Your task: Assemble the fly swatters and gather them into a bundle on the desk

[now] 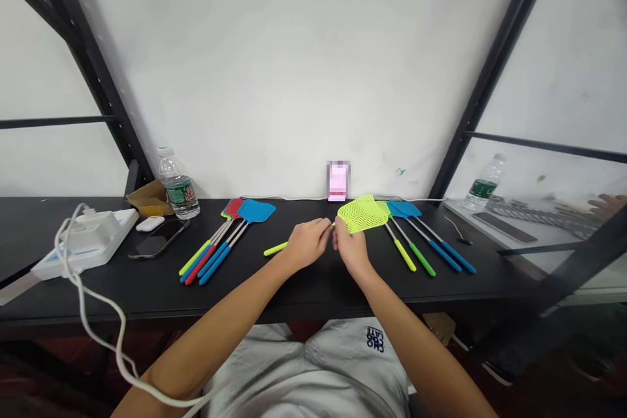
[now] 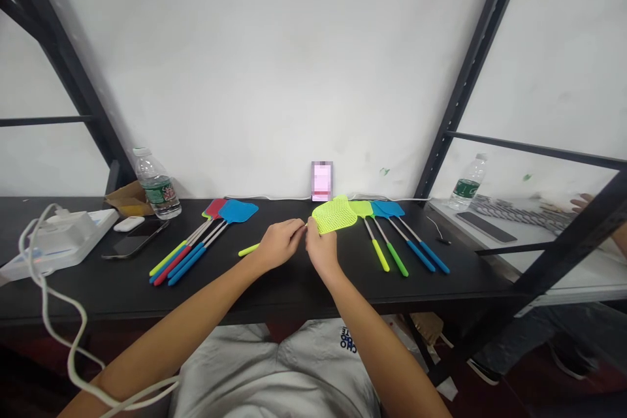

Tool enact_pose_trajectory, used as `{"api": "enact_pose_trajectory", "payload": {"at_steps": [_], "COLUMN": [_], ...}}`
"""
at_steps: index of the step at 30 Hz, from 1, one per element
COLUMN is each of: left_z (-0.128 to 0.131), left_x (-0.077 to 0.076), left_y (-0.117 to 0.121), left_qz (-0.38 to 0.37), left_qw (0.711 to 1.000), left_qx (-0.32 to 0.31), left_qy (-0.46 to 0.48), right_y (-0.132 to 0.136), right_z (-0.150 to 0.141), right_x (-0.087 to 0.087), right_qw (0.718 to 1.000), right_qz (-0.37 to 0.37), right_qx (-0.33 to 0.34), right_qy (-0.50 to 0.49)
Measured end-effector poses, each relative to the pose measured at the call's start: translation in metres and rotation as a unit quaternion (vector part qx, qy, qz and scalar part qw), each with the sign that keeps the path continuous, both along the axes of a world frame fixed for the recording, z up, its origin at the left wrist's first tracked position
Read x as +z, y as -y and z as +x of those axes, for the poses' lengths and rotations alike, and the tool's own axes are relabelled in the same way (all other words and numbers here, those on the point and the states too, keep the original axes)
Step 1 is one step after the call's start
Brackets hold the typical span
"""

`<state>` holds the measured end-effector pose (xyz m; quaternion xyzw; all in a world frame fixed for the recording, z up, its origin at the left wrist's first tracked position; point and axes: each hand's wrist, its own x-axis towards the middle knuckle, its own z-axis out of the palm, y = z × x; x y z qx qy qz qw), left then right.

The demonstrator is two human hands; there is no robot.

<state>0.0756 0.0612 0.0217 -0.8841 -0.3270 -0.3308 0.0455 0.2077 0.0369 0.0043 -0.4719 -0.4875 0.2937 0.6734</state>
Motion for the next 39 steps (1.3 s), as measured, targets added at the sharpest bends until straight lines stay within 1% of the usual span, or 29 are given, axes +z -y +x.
{"api": "enact_pose_trajectory", "payload": {"at_steps": [3,5,10,13,15,20,29,34,39], "left_z": [-0.0008,-0.0015,-0.0019,-0.0018,-0.0017,-0.0007,-0.0005,-0.0008,-0.0010], "left_x": [0.0001,0.0001,0.0004,0.0009,0.0012,0.0012,-0.0022,-0.0033,-0.0016], "left_y": [-0.0008,-0.0011,-0.0011,-0.0010,-0.0009,-0.0014,-0.0024,-0.0028,0.0004], "left_qz": [-0.011,-0.017,-0.023,-0.025,-0.026,-0.023,-0.013,-0.017,-0.024], "left_qw": [1.000,1.000,1.000,0.999,0.999,0.998,0.997,0.997,0.997], "left_qx": [-0.006,-0.007,0.014,0.030,0.037,0.048,0.033,0.013,0.006], "left_qy": [0.001,0.004,0.011,0.013,0.015,0.029,0.063,0.070,0.067], "right_y": [0.0009,0.0011,0.0038,0.0063,0.0067,0.0038,0.0056,0.0072,0.0077], "right_z": [-0.0008,-0.0008,-0.0014,-0.0026,-0.0032,-0.0021,-0.0034,-0.0041,-0.0047], "right_x": [0.0016,0.0018,0.0044,0.0084,0.0096,0.0060,0.0078,0.0095,0.0099], "right_qw": [1.000,1.000,1.000,1.000,0.999,1.000,0.999,0.998,0.997], "right_qz": [-0.018,-0.012,0.003,0.011,0.004,-0.002,-0.025,-0.028,-0.019], "right_qx": [0.015,0.019,0.006,-0.012,-0.018,-0.013,-0.004,0.024,0.040], "right_qy": [-0.011,-0.010,-0.007,-0.025,-0.039,-0.028,-0.049,-0.057,-0.055]}}
